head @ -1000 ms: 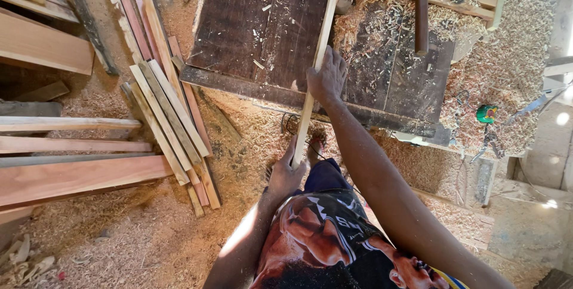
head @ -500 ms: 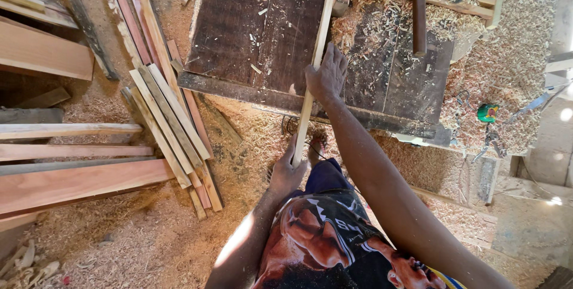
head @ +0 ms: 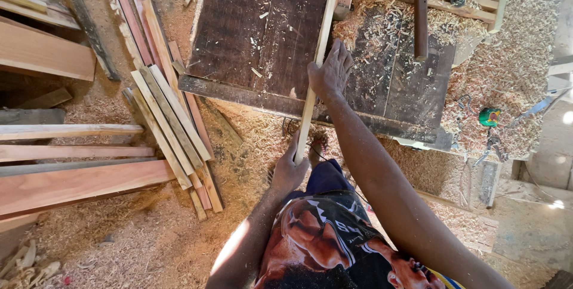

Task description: The person assembles a wooden frame by inserting thin wooden slats into a jig on a workbench. They use a hammer to tap the slats into place and adjust their positions. The person repeatedly picks up slats, aligns them, and secures them within the frame structure.

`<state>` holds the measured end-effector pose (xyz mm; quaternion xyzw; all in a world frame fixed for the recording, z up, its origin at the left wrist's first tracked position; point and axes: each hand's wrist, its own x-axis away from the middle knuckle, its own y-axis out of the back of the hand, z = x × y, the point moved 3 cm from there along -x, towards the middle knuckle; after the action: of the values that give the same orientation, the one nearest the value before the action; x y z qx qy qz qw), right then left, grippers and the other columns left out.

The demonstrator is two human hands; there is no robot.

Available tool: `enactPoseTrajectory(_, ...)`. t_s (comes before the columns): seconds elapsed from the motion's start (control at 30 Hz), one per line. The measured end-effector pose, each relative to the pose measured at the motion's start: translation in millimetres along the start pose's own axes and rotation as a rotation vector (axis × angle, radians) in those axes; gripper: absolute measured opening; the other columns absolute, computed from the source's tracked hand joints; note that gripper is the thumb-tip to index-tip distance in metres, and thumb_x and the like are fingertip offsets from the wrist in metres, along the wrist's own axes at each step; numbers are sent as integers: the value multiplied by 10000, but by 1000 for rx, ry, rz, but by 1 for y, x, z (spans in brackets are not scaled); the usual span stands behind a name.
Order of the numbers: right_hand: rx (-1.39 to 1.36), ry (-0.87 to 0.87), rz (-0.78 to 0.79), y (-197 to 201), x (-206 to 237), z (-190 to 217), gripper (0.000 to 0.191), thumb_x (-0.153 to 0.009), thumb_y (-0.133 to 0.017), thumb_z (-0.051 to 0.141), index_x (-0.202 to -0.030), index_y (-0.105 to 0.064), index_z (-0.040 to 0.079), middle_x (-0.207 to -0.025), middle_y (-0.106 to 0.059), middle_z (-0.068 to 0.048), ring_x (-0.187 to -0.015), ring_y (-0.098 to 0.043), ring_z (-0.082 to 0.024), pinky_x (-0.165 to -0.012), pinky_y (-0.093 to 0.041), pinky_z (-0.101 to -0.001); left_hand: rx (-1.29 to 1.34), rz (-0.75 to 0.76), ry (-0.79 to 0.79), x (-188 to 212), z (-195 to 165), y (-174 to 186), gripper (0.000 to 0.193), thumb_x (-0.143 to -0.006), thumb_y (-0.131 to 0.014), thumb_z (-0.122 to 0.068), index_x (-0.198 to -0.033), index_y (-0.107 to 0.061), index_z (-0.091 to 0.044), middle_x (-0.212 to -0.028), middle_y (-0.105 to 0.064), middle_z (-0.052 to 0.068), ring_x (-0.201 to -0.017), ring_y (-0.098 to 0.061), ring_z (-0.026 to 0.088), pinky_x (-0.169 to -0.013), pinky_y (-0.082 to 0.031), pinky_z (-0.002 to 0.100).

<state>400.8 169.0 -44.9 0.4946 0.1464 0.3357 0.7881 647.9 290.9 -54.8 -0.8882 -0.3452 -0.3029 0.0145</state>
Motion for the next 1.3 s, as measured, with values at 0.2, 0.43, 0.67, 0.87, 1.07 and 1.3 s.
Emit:
enactPoseTrajectory(0.2,16,-18,-7,-2,-8,0,1108,-779,-744,275,-1611,-62,7,-1642,-217,-204,-1505,-170,-414,-1269,-127,-495,24,-67,-201,-10,3,-2,885,-884,-599,-147,-1652,-172,-253,-1490,-516,297,-1151,-702,366,-960,-587,415)
enactPoseTrajectory(0.43,2,-42,-18,3,-13,4,1128,-793,-743,284,-1612,-14,19,-1638,-201,-212,-1510,-146,-427,-1251,-116,-537,-21,-51,-99,-19,2,-3,865,-901,-599,-209,-1656,-182,-272,-1250,-699,275,-1023,-766,351,-914,-611,402)
enactPoseTrajectory(0.67,-39,-68,-14,10,-25,10,1123,-801,-736,274,-1623,-14,20,-1647,-226,-200,-1525,-168,-414,-1278,-131,-527,-29,-58,-85,-36,-4,-3,892,-880,-608,-200,-1656,-172,-265,-1292,-664,277,-1008,-759,357,-898,-623,410)
enactPoseTrajectory(0.87,-50,-8,-105,13,-37,12,1147,-804,-757,265,-1607,20,6,-1667,-95,-255,-1531,-118,-434,-1266,-112,-513,-39,-106,-206,-45,-13,-3,897,-872,-636,-179,-1658,-208,-234,-1271,-683,299,-994,-747,367,-862,-614,424)
enactPoseTrajectory(1.07,-14,44,-148,10,-53,10,1207,-762,-766,211,-1601,77,4,-1677,-39,-256,-1555,-63,-421,-1275,-79,-498,-18,-24,-64,-55,-18,-3,867,-904,-608,-243,-1649,-166,-208,-1228,-683,244,-879,-756,302,-770,-647,380)
enactPoseTrajectory(1.3,-41,-49,-152,8,-65,9,1175,-802,-773,267,-1624,44,70,-1692,-92,-190,-1545,-128,-376,-1274,-128,-499,-210,-221,-222,-55,-13,-9,778,-932,-696,-275,-1582,-317,-76,-1274,-487,235,-1045,-652,337,-837,-622,399)
